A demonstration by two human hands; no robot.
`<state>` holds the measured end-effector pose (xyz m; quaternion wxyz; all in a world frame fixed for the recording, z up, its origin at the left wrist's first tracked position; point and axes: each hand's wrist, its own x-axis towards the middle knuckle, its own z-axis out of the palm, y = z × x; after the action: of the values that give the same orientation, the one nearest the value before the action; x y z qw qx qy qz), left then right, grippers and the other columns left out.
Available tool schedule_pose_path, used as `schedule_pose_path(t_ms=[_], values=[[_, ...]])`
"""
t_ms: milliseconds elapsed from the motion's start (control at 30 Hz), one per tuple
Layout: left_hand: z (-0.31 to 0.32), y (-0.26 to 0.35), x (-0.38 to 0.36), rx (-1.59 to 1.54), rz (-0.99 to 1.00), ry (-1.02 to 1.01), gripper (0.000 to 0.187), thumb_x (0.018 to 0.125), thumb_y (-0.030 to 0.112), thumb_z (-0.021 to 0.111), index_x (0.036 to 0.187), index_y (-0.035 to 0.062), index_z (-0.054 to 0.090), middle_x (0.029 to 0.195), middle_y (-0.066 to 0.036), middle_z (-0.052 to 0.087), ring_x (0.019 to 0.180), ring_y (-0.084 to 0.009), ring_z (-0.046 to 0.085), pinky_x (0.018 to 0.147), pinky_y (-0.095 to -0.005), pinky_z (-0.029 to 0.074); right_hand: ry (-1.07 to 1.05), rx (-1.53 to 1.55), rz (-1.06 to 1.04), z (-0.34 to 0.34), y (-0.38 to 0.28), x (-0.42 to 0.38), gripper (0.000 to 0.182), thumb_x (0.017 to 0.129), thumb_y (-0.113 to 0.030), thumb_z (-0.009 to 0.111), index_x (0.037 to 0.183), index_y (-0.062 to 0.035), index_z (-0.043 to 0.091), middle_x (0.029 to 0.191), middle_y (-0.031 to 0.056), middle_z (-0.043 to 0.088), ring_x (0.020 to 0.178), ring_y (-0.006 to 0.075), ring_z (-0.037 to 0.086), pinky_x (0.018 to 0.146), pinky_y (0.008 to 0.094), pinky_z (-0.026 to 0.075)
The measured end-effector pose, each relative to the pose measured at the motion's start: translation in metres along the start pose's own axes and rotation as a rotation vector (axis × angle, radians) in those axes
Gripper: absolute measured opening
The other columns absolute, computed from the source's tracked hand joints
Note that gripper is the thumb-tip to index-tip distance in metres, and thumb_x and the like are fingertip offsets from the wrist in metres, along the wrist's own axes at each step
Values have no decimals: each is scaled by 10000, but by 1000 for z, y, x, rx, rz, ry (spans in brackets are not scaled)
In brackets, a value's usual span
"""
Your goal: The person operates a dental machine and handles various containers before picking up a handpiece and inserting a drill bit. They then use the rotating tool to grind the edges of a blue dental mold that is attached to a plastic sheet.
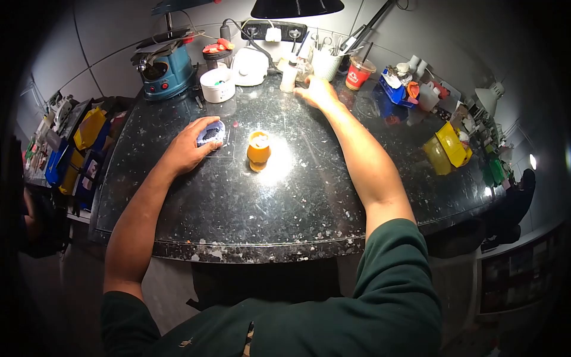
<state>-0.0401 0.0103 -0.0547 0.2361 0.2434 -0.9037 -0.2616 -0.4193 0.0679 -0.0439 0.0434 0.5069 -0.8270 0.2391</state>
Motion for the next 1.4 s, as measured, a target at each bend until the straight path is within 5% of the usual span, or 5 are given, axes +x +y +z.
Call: schedule_pose_path(t_ms=[433, 567, 700, 967, 1400], values=[[-2, -5, 1, -31, -17, -26, 562, 871, 280, 715, 1368, 107, 518, 1372, -124, 532, 1278, -290, 510, 1085, -385, 393, 85, -60, 25, -6, -57, 14, 860, 818, -567, 632, 1385, 52, 444, 1249, 269, 605, 1167, 333, 617, 1005, 426, 469], [-3, -8, 2, -22, 13, -30, 552, 877, 281, 706, 1365, 106, 516, 1371, -123, 529, 1282, -290, 504, 1081, -382, 394, -198, 59, 182, -4, -59, 22, 756, 750, -539, 731, 1237, 27, 606, 1137, 247, 658, 1041, 322, 662, 951, 418, 495], [-3, -9, 0, -11, 58, -14, 538, 886, 295, 689, 1356, 97, 516, 1369, -124, 528, 1288, -297, 495, 1079, -382, 392, 254, 70, -162, 14, -60, 21, 627, 744, -508, 743, 1049, 37, 687, 987, 227, 702, 917, 328, 694, 842, 413, 527], [3, -21, 2, -54, 146, 5, 545, 809, 233, 686, 1285, 19, 529, 1282, -215, 579, 1210, -362, 543, 1071, -419, 403, -461, 384, -407, 9, -234, -18, 500, 892, -454, 678, 898, 46, 668, 623, 87, 635, 482, 151, 616, 455, 286, 519], [-8, -36, -7, 157, 43, 49, 665, 823, 299, 711, 1384, 43, 461, 1481, -202, 402, 1404, -353, 352, 1159, -403, 321, -466, 195, -321, 56, -286, 5, 499, 783, -398, 746, 1041, 25, 686, 849, 189, 720, 830, 304, 730, 766, 406, 577]])
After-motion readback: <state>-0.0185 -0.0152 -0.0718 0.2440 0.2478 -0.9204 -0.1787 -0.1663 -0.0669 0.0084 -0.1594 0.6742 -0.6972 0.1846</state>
